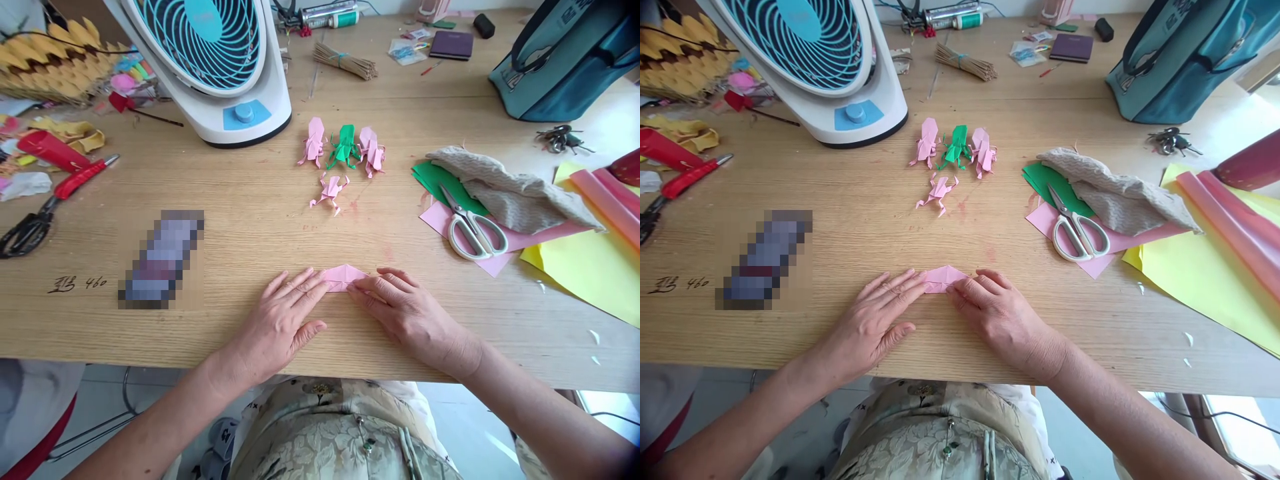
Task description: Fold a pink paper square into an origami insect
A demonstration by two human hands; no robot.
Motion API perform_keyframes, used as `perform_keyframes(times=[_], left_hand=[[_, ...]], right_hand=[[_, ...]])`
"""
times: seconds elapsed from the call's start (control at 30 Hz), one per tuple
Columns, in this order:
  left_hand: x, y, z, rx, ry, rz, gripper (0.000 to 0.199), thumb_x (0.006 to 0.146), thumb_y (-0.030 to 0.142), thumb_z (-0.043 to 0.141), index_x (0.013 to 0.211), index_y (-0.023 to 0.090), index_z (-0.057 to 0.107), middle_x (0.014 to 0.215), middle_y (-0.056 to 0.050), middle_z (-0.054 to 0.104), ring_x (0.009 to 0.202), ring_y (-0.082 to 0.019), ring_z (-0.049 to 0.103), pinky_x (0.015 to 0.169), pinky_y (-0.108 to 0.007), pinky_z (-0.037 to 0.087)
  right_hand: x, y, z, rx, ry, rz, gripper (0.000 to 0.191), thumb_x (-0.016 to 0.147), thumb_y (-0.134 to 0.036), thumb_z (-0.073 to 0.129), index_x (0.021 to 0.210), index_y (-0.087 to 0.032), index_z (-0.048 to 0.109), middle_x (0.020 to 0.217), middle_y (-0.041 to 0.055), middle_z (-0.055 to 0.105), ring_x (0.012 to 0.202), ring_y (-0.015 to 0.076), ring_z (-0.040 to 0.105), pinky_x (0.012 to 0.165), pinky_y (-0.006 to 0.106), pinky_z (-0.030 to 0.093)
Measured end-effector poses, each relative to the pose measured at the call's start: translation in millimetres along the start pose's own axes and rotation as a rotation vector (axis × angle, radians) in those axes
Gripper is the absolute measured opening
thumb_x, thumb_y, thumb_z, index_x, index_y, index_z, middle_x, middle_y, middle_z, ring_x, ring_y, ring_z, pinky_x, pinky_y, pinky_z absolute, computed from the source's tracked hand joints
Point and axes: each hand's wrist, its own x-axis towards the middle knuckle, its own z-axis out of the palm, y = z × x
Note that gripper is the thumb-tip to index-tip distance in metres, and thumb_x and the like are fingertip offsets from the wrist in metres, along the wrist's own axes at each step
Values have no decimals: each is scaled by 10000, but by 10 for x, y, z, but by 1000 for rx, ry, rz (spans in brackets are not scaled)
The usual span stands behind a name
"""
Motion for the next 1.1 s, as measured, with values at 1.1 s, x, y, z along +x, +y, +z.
perform_keyframes(times=[1.1], left_hand=[[76, 213, 38, -292, 99, -287, 286, 1011, 303, 420, 1206, 204, 604, 1467, -88, 524, 1389, -241, 432, 1188, -539, 257]], right_hand=[[-2, -2, 31, -52, -52, 14, 374, 997, -149, 403, 1337, -110, 552, 1233, 152, 608, 1078, 281, 541, 958, 453, 473]])
